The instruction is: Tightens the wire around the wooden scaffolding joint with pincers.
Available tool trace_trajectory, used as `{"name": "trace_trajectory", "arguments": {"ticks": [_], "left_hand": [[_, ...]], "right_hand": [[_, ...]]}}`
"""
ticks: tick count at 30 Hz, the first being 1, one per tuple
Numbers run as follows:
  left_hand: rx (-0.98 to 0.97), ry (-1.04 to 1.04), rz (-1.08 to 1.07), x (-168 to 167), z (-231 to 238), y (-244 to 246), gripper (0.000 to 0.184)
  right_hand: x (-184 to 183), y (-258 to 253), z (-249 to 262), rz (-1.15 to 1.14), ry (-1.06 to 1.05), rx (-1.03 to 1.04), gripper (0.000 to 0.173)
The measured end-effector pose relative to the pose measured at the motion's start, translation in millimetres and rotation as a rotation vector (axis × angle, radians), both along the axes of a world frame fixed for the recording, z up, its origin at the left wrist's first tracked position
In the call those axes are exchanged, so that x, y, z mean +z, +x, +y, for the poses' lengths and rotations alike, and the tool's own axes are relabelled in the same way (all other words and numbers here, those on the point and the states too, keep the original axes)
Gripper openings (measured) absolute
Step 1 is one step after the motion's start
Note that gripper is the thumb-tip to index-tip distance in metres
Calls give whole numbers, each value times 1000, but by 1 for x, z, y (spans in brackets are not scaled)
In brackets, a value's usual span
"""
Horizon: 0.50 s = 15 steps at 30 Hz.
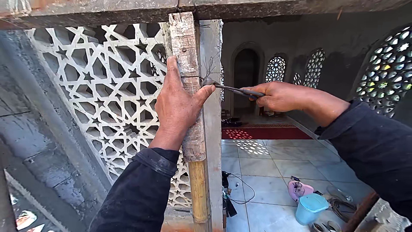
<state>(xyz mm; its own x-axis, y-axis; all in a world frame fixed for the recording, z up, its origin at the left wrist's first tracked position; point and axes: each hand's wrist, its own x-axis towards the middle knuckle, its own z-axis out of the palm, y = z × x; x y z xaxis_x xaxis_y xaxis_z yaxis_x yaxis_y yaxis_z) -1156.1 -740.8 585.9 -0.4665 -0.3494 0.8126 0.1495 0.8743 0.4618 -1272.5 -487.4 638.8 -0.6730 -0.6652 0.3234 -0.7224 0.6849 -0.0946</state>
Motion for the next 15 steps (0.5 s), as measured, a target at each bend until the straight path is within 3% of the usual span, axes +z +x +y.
{"name": "trace_trajectory", "arguments": {"ticks": [5, 11, 15], "left_hand": [[17, 2, -4, 7, 0, -5, 111], [23, 9, -9, 3, 1, 1, 112], [34, -3, -3, 2, 0, 0, 112]], "right_hand": [[-2, 0, 0, 54, -35, 44, 55], [-4, -7, -2, 86, -39, 36, 63], [4, -6, 0, 84, -63, 48, 54]]}}
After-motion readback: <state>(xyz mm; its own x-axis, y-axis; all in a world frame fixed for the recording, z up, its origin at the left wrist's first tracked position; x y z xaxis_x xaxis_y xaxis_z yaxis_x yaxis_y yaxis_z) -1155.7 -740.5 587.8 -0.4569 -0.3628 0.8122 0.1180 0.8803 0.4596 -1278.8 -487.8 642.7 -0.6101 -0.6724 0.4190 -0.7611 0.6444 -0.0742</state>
